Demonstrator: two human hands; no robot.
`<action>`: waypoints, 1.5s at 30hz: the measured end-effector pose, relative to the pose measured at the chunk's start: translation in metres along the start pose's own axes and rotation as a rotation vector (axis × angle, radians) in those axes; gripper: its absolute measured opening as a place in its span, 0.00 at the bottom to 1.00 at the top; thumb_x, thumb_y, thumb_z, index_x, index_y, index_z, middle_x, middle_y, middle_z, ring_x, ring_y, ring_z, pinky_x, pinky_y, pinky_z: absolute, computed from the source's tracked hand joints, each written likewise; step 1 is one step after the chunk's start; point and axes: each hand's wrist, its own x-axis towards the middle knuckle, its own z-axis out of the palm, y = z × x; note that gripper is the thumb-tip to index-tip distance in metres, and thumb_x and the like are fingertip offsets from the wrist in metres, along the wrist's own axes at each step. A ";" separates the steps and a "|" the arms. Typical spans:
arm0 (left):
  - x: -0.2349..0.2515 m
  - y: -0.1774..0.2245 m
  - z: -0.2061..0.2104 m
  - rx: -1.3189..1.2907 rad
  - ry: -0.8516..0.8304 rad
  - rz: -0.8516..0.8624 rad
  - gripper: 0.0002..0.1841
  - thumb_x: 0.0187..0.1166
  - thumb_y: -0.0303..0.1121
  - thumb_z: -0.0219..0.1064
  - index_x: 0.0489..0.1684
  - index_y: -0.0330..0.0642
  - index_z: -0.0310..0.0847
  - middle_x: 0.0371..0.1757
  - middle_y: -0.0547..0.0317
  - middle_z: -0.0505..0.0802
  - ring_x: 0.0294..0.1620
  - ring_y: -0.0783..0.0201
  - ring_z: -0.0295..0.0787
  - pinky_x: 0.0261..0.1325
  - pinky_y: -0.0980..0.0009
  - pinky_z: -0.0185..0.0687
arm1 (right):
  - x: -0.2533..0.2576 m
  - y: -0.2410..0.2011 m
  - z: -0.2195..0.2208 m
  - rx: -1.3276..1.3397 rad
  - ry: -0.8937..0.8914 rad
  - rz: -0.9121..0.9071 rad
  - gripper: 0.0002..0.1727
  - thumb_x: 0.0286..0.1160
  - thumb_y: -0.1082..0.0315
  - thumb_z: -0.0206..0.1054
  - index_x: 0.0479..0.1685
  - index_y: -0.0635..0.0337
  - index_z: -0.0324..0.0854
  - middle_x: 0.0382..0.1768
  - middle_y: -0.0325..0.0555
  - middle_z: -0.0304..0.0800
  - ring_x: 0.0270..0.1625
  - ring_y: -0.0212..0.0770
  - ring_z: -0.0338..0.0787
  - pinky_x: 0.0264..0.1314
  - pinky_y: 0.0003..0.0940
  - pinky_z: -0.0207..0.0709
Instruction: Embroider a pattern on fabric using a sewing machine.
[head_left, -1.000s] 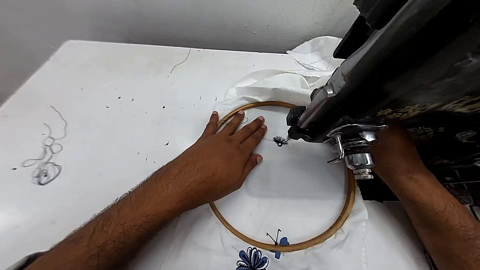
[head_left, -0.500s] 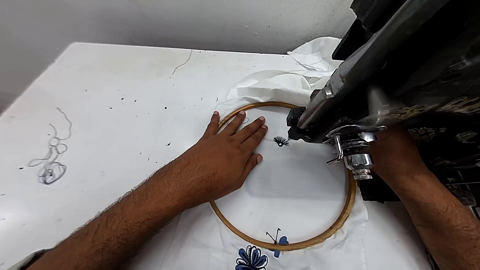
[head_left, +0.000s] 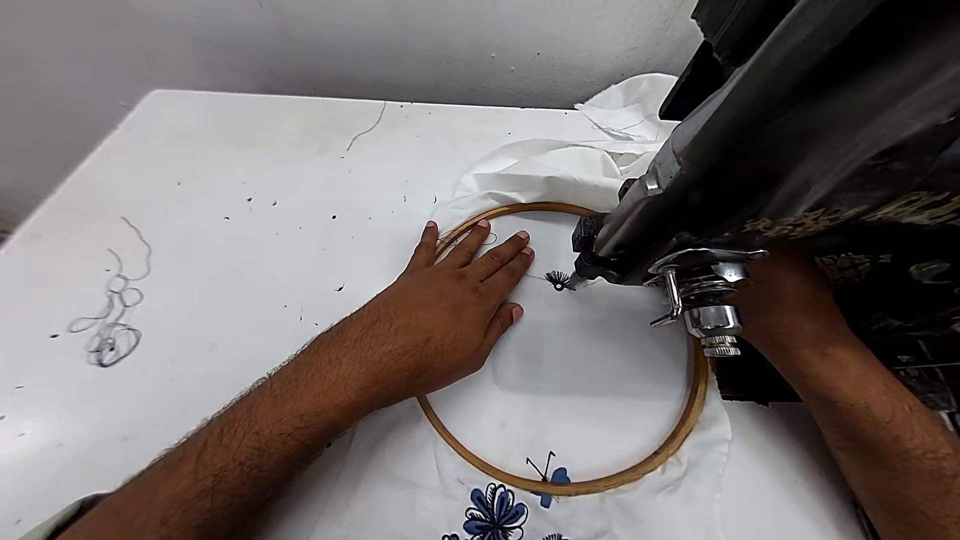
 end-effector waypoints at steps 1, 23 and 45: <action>0.001 0.001 0.001 -0.004 0.007 0.007 0.33 0.93 0.53 0.34 0.95 0.53 0.57 0.95 0.66 0.61 0.96 0.48 0.48 0.87 0.24 0.37 | 0.000 -0.001 -0.003 -0.008 -0.003 0.005 0.14 0.72 0.58 0.70 0.38 0.63 0.83 0.33 0.50 0.84 0.38 0.40 0.84 0.42 0.44 0.75; 0.001 -0.006 -0.005 -0.033 -0.025 -0.011 0.32 0.93 0.53 0.35 0.95 0.55 0.57 0.95 0.68 0.61 0.96 0.49 0.48 0.86 0.23 0.37 | -0.003 -0.003 0.005 0.051 0.020 0.029 0.13 0.72 0.61 0.70 0.42 0.64 0.84 0.40 0.54 0.87 0.47 0.45 0.86 0.51 0.49 0.76; 0.004 0.002 0.000 -0.041 0.003 0.014 0.32 0.93 0.52 0.35 0.94 0.53 0.58 0.95 0.67 0.61 0.97 0.48 0.47 0.86 0.22 0.34 | 0.002 -0.001 -0.004 -0.006 -0.015 0.052 0.15 0.72 0.57 0.69 0.38 0.64 0.82 0.34 0.49 0.83 0.39 0.40 0.82 0.44 0.45 0.72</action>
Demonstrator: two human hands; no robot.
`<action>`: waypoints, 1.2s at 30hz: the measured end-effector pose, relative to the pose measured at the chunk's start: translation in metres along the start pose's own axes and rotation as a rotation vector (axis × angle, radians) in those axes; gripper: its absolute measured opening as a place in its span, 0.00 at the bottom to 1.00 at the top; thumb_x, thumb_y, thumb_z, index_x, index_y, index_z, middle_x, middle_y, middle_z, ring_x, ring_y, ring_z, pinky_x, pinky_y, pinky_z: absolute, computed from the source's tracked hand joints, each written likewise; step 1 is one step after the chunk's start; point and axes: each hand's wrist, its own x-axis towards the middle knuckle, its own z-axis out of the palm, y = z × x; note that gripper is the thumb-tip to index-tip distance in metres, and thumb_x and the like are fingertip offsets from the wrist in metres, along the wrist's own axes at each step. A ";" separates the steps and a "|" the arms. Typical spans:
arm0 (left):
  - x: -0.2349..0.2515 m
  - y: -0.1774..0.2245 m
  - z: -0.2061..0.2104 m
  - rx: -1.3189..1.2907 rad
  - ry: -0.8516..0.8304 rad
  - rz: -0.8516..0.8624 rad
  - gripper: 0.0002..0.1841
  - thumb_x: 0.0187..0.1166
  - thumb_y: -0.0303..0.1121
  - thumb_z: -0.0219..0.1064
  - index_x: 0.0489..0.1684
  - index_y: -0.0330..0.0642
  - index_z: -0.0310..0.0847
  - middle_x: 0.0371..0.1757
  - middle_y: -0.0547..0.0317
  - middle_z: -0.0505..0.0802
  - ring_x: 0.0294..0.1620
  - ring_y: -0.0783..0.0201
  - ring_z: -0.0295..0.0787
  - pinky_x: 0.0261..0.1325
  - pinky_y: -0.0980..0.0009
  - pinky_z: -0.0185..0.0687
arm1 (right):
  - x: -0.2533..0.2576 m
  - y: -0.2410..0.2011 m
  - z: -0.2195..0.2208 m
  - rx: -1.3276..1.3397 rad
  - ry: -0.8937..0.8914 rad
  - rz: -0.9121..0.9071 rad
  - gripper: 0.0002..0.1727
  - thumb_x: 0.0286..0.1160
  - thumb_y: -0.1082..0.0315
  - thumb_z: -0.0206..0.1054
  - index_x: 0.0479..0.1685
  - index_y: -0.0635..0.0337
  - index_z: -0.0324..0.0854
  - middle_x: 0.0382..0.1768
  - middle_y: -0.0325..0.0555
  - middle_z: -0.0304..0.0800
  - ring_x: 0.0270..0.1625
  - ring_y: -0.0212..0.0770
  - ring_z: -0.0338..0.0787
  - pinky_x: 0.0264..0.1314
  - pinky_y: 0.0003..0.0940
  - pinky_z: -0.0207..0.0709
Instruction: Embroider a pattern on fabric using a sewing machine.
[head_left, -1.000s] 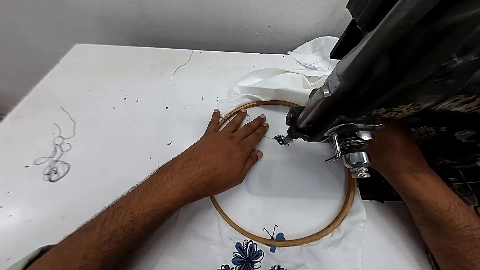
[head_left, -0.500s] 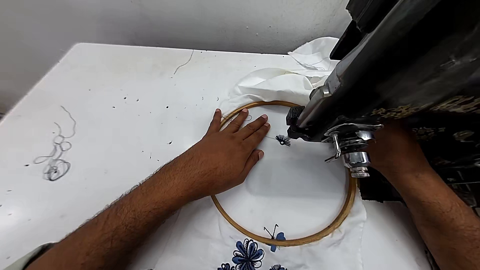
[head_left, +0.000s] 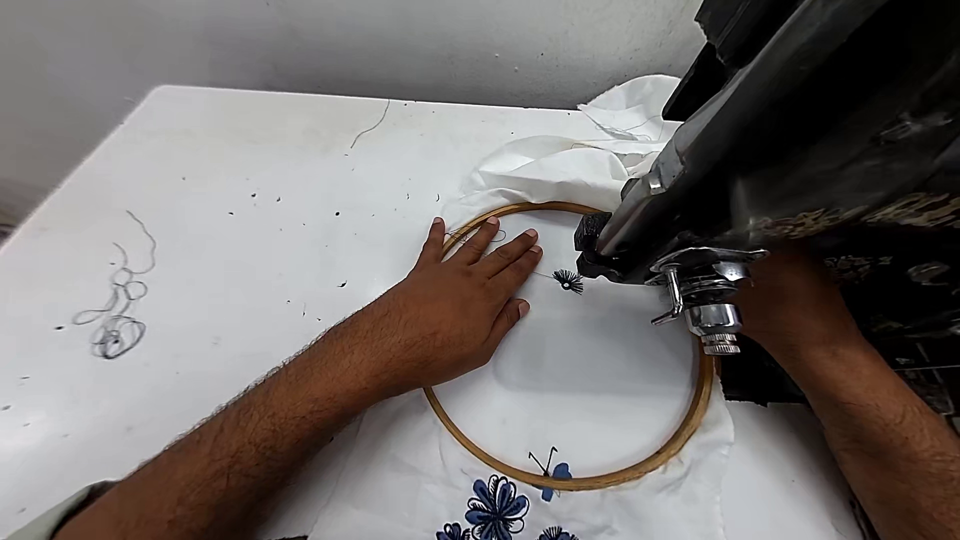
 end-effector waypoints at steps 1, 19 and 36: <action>0.000 0.000 0.000 -0.007 -0.003 0.000 0.32 0.93 0.52 0.35 0.94 0.54 0.58 0.95 0.67 0.61 0.97 0.48 0.47 0.86 0.22 0.34 | -0.001 0.000 0.000 0.008 0.001 0.004 0.16 0.72 0.57 0.70 0.38 0.64 0.82 0.34 0.51 0.83 0.39 0.41 0.82 0.44 0.46 0.73; 0.004 -0.012 0.000 -0.025 -0.034 -0.024 0.33 0.92 0.54 0.33 0.96 0.57 0.53 0.97 0.70 0.57 0.98 0.52 0.43 0.85 0.21 0.32 | -0.003 0.000 0.009 0.071 0.074 -0.046 0.15 0.72 0.58 0.69 0.44 0.63 0.84 0.41 0.51 0.86 0.49 0.38 0.84 0.53 0.41 0.74; 0.005 -0.012 0.001 -0.025 -0.009 -0.026 0.33 0.92 0.54 0.33 0.96 0.56 0.55 0.96 0.70 0.58 0.97 0.52 0.44 0.86 0.21 0.31 | -0.001 0.004 0.010 0.064 0.066 -0.089 0.14 0.73 0.60 0.67 0.44 0.64 0.84 0.42 0.54 0.87 0.49 0.41 0.86 0.54 0.43 0.75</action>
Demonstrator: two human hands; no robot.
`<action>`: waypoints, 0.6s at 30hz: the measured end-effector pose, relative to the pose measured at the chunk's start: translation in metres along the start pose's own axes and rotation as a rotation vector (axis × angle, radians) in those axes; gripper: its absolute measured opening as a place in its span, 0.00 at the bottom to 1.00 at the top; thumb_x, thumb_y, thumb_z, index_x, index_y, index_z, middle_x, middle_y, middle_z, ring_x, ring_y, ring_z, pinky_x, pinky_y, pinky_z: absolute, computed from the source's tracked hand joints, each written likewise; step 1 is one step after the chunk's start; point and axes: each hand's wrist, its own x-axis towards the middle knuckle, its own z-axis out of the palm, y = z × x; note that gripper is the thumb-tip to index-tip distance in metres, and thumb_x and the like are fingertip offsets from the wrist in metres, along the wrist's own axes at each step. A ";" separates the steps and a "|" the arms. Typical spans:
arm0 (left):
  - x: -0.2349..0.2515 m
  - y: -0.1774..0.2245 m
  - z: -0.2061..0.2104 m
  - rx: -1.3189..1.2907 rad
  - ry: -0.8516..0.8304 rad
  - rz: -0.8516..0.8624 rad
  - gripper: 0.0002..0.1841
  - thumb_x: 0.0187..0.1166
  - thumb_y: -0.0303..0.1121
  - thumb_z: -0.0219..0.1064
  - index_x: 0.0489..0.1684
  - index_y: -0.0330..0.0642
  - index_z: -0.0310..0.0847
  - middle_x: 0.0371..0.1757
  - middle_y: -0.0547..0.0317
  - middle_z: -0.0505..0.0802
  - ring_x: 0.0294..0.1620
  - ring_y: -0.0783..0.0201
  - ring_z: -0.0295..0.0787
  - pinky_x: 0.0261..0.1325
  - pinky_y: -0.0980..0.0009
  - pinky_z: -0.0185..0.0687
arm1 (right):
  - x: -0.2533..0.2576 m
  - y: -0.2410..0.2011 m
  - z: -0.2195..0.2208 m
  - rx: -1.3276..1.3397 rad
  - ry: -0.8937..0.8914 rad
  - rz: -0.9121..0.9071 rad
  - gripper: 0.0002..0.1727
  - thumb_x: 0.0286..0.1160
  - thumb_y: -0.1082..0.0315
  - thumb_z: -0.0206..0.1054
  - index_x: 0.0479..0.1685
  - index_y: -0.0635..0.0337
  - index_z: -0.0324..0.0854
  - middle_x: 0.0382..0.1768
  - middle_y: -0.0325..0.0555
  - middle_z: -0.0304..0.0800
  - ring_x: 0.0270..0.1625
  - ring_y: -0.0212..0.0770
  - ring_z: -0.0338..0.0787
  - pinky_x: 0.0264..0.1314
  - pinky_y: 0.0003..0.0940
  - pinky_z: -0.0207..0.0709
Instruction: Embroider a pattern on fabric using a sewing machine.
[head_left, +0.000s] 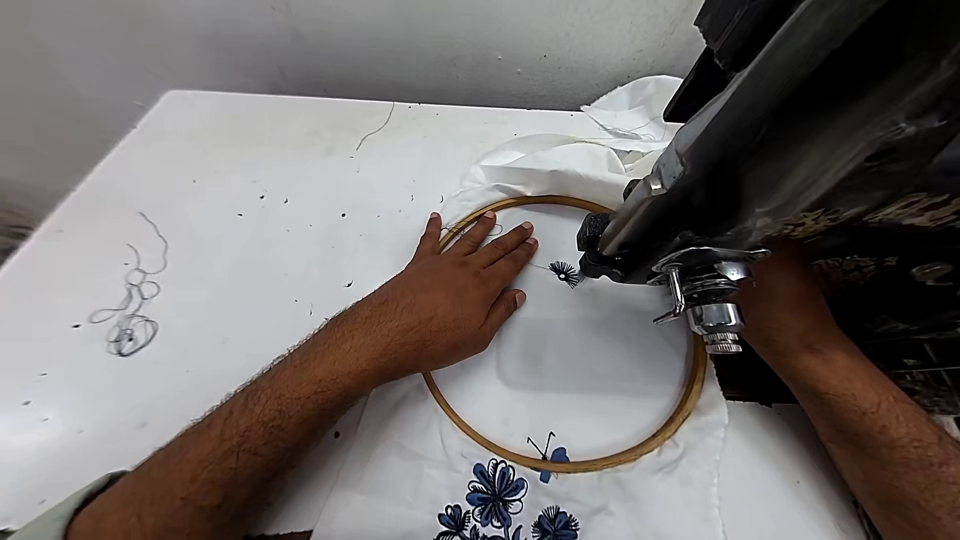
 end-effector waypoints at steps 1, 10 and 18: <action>0.000 0.002 0.000 0.006 -0.002 0.001 0.33 0.92 0.54 0.33 0.96 0.56 0.55 0.96 0.70 0.58 0.97 0.52 0.44 0.86 0.21 0.30 | 0.001 0.000 -0.002 -0.019 -0.012 0.010 0.14 0.73 0.59 0.67 0.42 0.64 0.84 0.39 0.53 0.86 0.46 0.41 0.85 0.50 0.44 0.75; 0.001 0.000 0.001 -0.012 0.006 0.018 0.33 0.92 0.54 0.34 0.95 0.56 0.55 0.96 0.69 0.58 0.97 0.51 0.44 0.85 0.21 0.31 | -0.002 -0.003 -0.002 -0.007 0.011 0.048 0.15 0.71 0.60 0.67 0.43 0.65 0.82 0.40 0.54 0.85 0.46 0.41 0.84 0.49 0.43 0.75; -0.001 0.007 0.002 0.005 0.005 0.023 0.33 0.93 0.53 0.34 0.95 0.55 0.56 0.96 0.70 0.58 0.97 0.51 0.44 0.86 0.22 0.31 | 0.003 -0.002 -0.008 -0.073 -0.040 0.054 0.13 0.74 0.59 0.68 0.36 0.62 0.82 0.32 0.46 0.82 0.37 0.35 0.80 0.42 0.39 0.72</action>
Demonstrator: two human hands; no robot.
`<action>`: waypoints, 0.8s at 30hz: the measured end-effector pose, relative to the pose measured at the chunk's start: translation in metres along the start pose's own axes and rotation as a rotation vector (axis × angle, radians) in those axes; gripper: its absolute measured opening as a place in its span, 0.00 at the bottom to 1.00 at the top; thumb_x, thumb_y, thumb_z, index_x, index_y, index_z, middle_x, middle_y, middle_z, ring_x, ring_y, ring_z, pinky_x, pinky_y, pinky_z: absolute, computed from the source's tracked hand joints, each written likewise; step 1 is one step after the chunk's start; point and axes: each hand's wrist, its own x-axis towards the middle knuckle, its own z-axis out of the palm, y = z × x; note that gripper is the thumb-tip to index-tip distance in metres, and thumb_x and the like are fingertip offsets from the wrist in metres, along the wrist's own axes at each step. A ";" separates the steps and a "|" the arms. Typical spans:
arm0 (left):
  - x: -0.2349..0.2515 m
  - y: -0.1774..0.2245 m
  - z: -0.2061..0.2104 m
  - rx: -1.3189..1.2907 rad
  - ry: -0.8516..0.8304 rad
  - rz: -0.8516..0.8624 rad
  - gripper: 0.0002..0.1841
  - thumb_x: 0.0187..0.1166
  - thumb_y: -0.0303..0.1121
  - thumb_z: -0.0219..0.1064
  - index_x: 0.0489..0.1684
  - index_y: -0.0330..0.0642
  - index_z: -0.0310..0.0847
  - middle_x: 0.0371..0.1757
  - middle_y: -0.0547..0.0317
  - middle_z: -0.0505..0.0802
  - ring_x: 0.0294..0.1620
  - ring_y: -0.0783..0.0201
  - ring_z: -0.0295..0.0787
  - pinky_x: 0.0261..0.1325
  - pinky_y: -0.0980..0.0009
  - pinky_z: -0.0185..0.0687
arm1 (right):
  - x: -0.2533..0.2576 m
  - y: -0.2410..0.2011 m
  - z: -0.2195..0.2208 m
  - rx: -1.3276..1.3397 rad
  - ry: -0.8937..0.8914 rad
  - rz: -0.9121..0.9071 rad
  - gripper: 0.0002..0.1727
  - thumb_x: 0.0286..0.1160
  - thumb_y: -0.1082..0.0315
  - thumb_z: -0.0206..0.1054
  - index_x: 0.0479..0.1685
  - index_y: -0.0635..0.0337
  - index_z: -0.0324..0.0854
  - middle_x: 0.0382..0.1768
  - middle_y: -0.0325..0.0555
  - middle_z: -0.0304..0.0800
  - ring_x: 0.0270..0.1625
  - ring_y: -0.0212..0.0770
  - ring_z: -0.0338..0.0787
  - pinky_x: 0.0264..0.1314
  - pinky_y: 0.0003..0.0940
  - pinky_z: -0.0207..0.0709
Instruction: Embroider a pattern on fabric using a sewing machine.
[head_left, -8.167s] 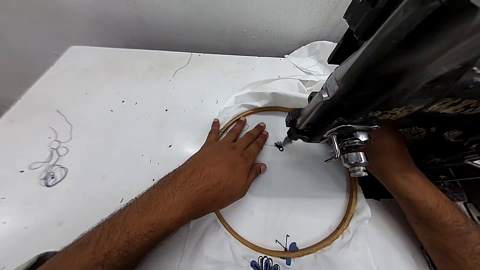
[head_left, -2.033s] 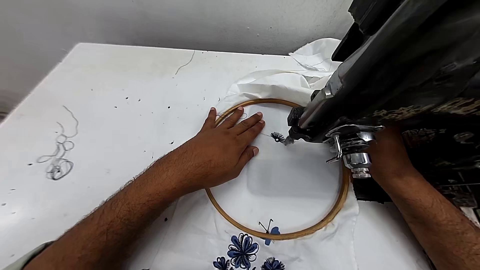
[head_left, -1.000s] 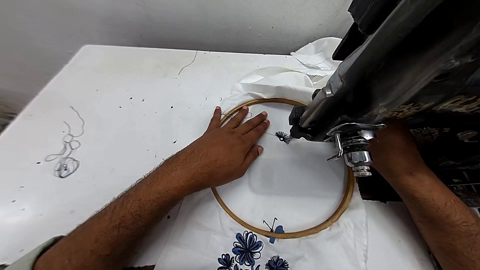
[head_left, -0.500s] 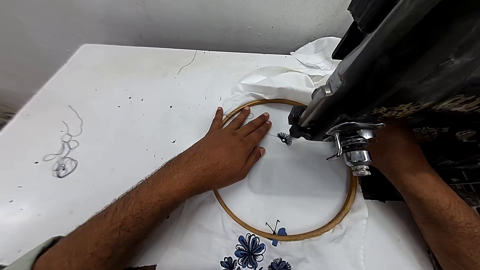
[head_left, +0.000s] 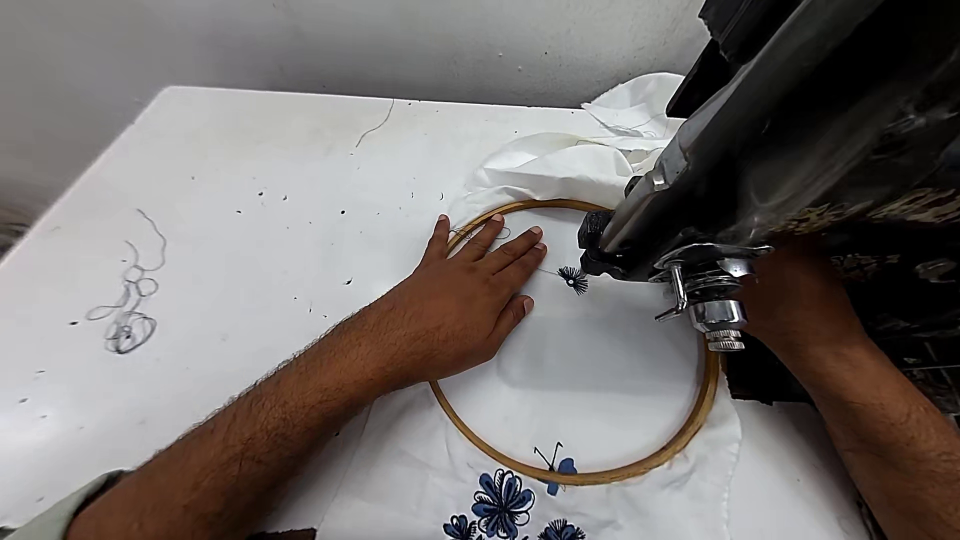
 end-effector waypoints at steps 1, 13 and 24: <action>0.000 0.000 0.000 -0.003 -0.002 0.005 0.33 0.93 0.53 0.34 0.95 0.55 0.56 0.96 0.70 0.58 0.97 0.51 0.44 0.86 0.22 0.32 | -0.001 0.000 0.000 0.000 0.001 0.007 0.13 0.73 0.59 0.68 0.35 0.62 0.82 0.32 0.46 0.82 0.37 0.35 0.80 0.42 0.38 0.72; -0.001 0.002 -0.001 0.001 -0.018 -0.013 0.33 0.93 0.53 0.34 0.96 0.55 0.55 0.96 0.69 0.58 0.98 0.51 0.42 0.86 0.22 0.30 | -0.001 0.001 0.001 0.012 0.000 -0.002 0.14 0.73 0.60 0.68 0.38 0.64 0.82 0.35 0.51 0.83 0.41 0.41 0.83 0.45 0.45 0.73; 0.002 -0.002 0.000 -0.016 -0.003 -0.021 0.33 0.92 0.54 0.34 0.96 0.56 0.54 0.96 0.70 0.58 0.98 0.52 0.43 0.87 0.22 0.29 | 0.000 0.005 0.007 0.051 0.034 -0.038 0.16 0.75 0.57 0.67 0.45 0.64 0.84 0.43 0.56 0.87 0.50 0.45 0.86 0.53 0.49 0.75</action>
